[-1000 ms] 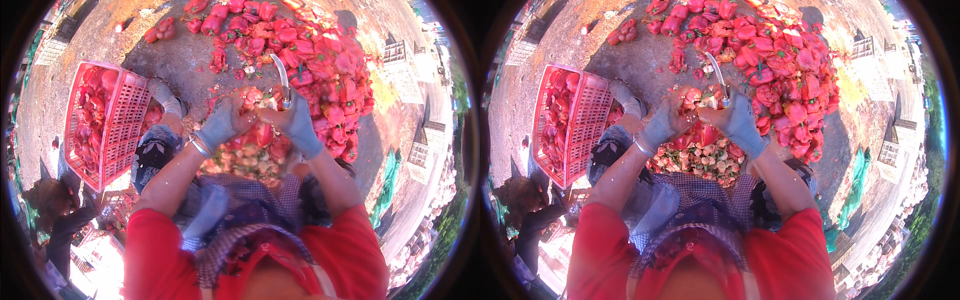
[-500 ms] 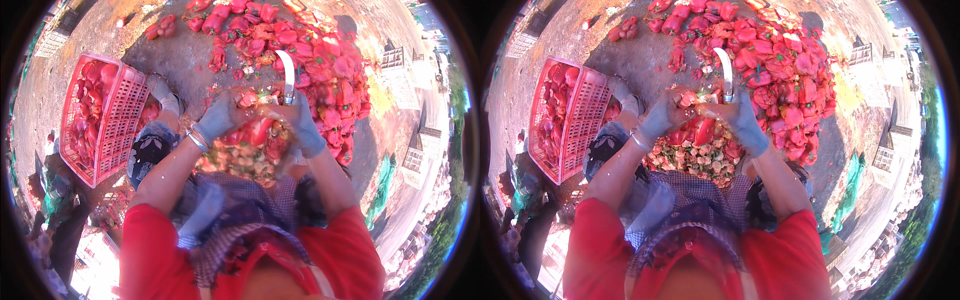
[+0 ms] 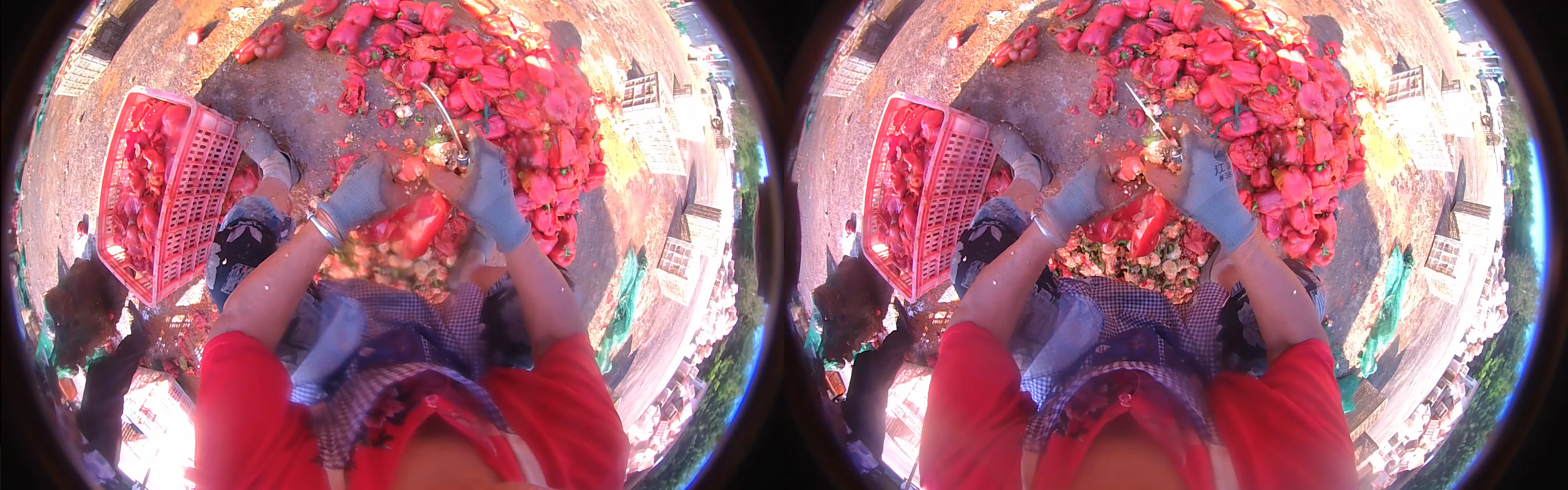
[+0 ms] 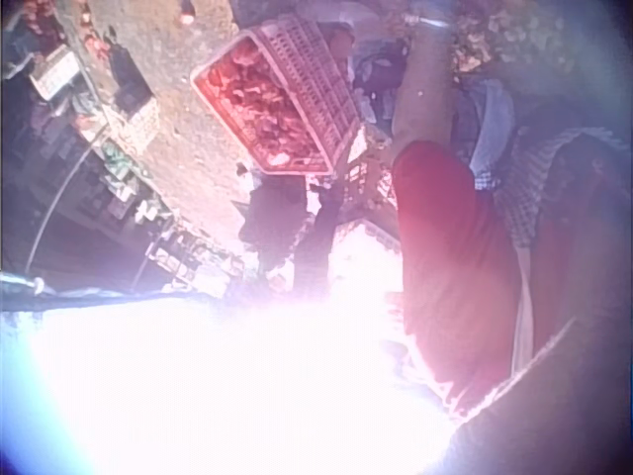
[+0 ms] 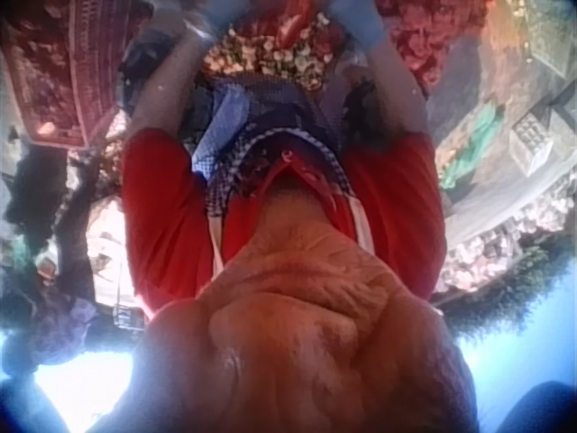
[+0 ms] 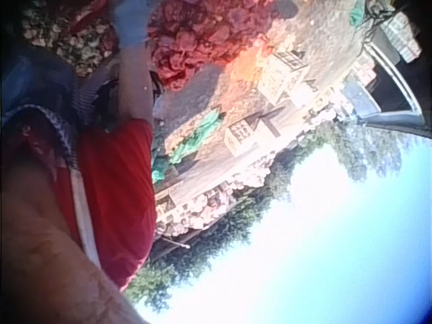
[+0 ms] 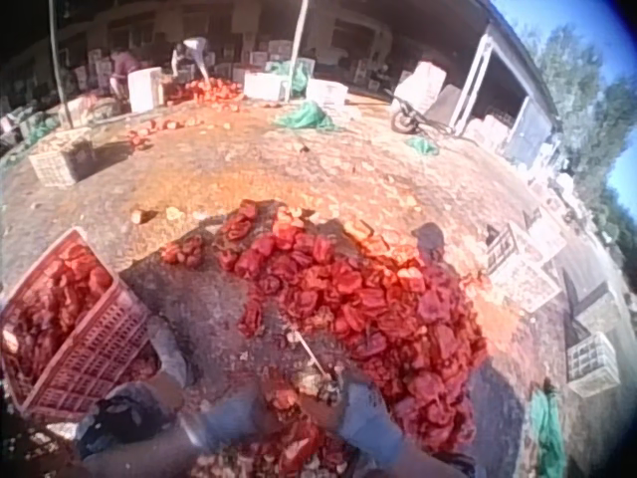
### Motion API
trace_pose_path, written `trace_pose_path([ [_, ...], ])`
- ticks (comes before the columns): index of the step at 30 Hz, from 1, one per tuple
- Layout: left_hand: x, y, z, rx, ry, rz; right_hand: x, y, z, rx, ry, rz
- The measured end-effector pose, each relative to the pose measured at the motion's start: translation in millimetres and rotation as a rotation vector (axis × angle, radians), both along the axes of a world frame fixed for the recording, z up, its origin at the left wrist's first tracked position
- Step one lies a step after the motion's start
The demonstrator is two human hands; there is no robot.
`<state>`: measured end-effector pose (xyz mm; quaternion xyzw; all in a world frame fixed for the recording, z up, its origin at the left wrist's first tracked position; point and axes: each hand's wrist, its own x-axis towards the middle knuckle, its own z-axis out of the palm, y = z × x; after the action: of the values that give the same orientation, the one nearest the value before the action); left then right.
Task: The person processes red peppers by hand, using a small knife to cut off the stems and cores before tossing the pieces into a crate or onto a pile.
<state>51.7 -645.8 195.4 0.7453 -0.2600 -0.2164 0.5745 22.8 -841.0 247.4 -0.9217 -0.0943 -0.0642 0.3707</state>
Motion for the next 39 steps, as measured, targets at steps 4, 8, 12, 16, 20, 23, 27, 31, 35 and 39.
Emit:
trace_pose_path([
  [4, -10.4, -10.5, -19.4, 0.169, -0.114, 0.12, 13.3, -16.6, 6.6, 0.754, 0.096, -0.181],
  [8, 8.8, 7.5, -69.4, -0.388, 0.178, 0.386, 20.1, -25.8, 3.0, 0.462, -0.149, -0.045],
  [12, 42.5, 23.9, -56.1, -0.708, 0.25, 0.641, 7.4, -15.5, 6.9, 0.728, 0.172, -0.176],
  [16, 62.8, 82.2, 28.6, -0.116, -0.048, 1.021, 5.2, -29.7, -2.7, 0.657, 0.272, -0.201],
  [20, 71.5, 198.2, 83.5, 0.097, -0.439, 1.32, 9.0, -5.7, 9.4, 0.756, 0.395, -0.244],
  [23, 48.5, 283.7, 138.5, 0.477, -0.772, 1.451, 13.1, -0.3, 5.1, 0.825, 0.369, -0.305],
  [27, -8.1, 369.1, 168.0, 0.891, -1.0, 1.549, 6.7, -2.5, 4.3, 0.609, 0.203, -0.178],
  [31, -89.7, 455.9, 100.0, 1.424, -0.268, 1.004, 9.0, -5.7, -6.3, 0.664, 0.337, -0.218],
  [35, -91.7, 462.0, 71.2, 1.382, -0.044, 0.763, 5.2, -5.5, -6.8, 0.351, 0.05, 0.161],
  [39, -22.6, 350.9, 92.3, 0.96, -0.298, 0.823, 4.2, 13.1, 3.2, 0.531, 0.047, 0.248],
])
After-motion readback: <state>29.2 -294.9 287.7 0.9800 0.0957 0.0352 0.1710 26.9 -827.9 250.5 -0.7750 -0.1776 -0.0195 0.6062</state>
